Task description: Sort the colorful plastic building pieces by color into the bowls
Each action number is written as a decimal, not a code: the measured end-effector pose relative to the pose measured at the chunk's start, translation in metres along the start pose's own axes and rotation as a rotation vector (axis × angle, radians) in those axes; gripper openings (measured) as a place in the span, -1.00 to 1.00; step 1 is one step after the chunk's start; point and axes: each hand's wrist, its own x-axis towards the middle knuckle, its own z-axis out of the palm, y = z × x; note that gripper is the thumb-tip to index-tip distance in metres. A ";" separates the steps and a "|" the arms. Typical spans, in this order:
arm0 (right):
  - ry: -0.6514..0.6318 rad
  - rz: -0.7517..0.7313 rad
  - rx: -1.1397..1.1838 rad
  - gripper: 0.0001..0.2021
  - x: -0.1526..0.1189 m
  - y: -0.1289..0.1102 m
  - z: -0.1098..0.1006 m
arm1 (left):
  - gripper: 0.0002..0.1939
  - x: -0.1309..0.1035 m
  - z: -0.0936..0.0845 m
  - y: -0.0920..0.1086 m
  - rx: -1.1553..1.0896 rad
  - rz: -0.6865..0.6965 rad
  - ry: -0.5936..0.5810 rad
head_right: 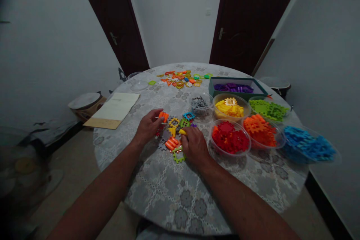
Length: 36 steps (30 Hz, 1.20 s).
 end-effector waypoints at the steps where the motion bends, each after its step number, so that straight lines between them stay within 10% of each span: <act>1: -0.004 0.004 -0.001 -0.75 -0.001 -0.001 0.000 | -0.53 0.001 -0.001 -0.004 -0.001 -0.005 -0.001; 22: -0.492 -0.070 -0.198 -0.89 0.060 -0.040 0.018 | -0.73 0.023 -0.036 -0.029 0.304 0.215 0.204; 36: -0.392 0.033 -0.231 -0.95 0.073 -0.058 -0.004 | -0.63 0.041 -0.043 -0.037 0.167 0.020 0.115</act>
